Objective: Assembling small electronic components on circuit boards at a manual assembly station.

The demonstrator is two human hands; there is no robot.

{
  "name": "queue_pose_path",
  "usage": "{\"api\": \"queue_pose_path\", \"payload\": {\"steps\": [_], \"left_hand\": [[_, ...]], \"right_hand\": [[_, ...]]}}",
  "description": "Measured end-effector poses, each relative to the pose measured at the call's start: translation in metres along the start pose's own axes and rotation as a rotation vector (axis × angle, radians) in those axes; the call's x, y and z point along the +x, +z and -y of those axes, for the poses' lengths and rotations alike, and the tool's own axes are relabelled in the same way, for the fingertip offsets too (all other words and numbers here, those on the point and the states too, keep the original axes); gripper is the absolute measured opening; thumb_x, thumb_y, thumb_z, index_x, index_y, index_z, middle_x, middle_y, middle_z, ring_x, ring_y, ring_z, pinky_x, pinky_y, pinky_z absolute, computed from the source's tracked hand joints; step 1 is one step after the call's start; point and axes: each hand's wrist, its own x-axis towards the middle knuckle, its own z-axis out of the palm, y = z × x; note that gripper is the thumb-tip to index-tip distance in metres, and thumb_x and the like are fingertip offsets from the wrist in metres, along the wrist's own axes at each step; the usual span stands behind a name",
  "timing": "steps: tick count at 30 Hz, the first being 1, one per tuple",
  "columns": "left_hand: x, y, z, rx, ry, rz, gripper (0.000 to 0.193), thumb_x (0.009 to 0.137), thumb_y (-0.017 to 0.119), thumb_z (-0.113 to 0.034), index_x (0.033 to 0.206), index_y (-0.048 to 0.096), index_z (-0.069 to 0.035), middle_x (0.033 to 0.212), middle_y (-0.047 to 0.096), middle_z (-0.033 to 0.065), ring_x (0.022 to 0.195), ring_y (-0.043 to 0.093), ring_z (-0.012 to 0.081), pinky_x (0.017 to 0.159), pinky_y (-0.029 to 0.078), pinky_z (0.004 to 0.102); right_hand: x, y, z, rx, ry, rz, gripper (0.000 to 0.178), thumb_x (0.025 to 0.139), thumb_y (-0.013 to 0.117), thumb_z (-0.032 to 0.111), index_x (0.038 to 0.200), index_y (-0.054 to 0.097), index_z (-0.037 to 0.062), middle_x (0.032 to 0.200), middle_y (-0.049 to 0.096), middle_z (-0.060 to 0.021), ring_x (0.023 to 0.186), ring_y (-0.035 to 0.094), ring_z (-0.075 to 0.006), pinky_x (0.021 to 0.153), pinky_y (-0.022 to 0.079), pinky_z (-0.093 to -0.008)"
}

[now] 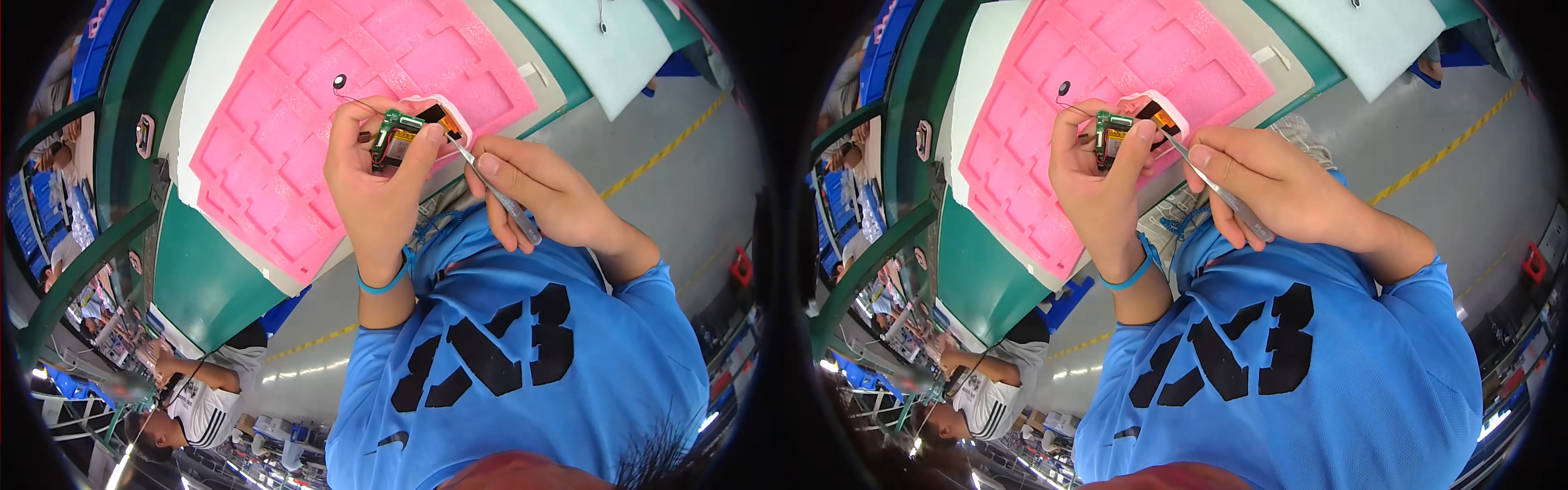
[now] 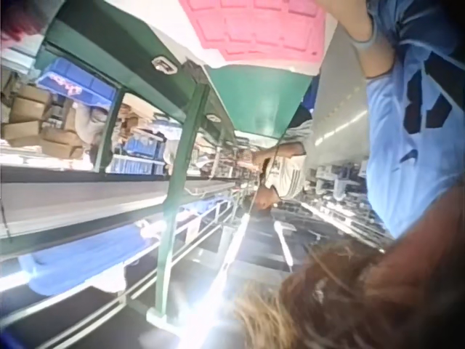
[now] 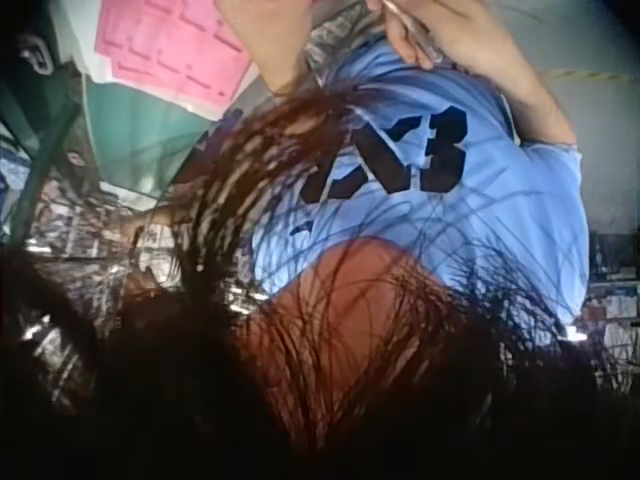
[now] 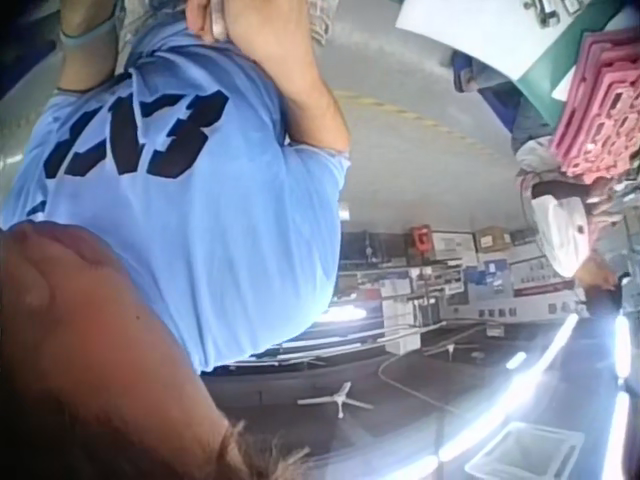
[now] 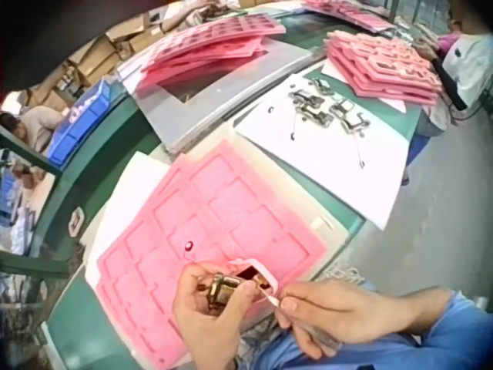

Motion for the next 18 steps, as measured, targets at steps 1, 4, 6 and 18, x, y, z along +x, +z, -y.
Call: {"api": "queue_pose_path", "payload": {"steps": [1,4,6,18], "left_hand": [[0.0,-0.001,0.001,-0.005,0.01,0.007,0.034,0.09,0.081,0.003,0.117,0.061,-0.002,0.095,0.071,0.0095,0.076,0.07,0.015,0.062,0.056,0.0214],[-0.001,0.0,-0.002,-0.003,0.005,0.01,0.034,0.09,0.081,0.004,0.117,0.061,-0.002,0.095,0.071,0.0094,0.076,0.07,0.0149,0.063,0.056,0.0216],[-0.001,0.0,-0.004,0.003,-0.001,0.007,0.035,0.09,0.081,0.004,0.117,0.061,-0.002,0.095,0.071,0.0093,0.076,0.07,0.0148,0.063,0.056,0.0219],[-0.011,-0.016,-0.012,-0.003,-0.119,0.137,0.044,0.084,0.083,0.007,0.123,0.065,-0.002,0.1,0.074,0.0123,0.073,0.067,0.0133,0.065,0.056,0.0219]], "right_hand": [[0.0,0.001,-0.001,0.009,-0.002,-0.011,0.034,0.121,0.037,0.026,0.101,0.056,0.0052,0.058,0.063,-0.0052,0.04,0.044,-0.0098,0.042,0.039,-0.0213],[0.0,0.003,-0.004,0.006,-0.021,-0.017,0.034,0.121,0.037,0.025,0.101,0.056,0.0051,0.058,0.063,-0.0053,0.039,0.044,-0.0097,0.041,0.038,-0.0213],[0.001,0.004,-0.006,0.004,-0.039,-0.017,0.034,0.121,0.038,0.025,0.101,0.056,0.005,0.059,0.064,-0.0054,0.039,0.044,-0.0095,0.041,0.038,-0.0213],[0.002,-0.002,-0.019,-0.08,-0.106,-0.046,0.028,0.117,0.045,0.015,0.097,0.061,0.0035,0.064,0.062,-0.004,0.046,0.044,-0.009,0.048,0.036,-0.0209]]}}
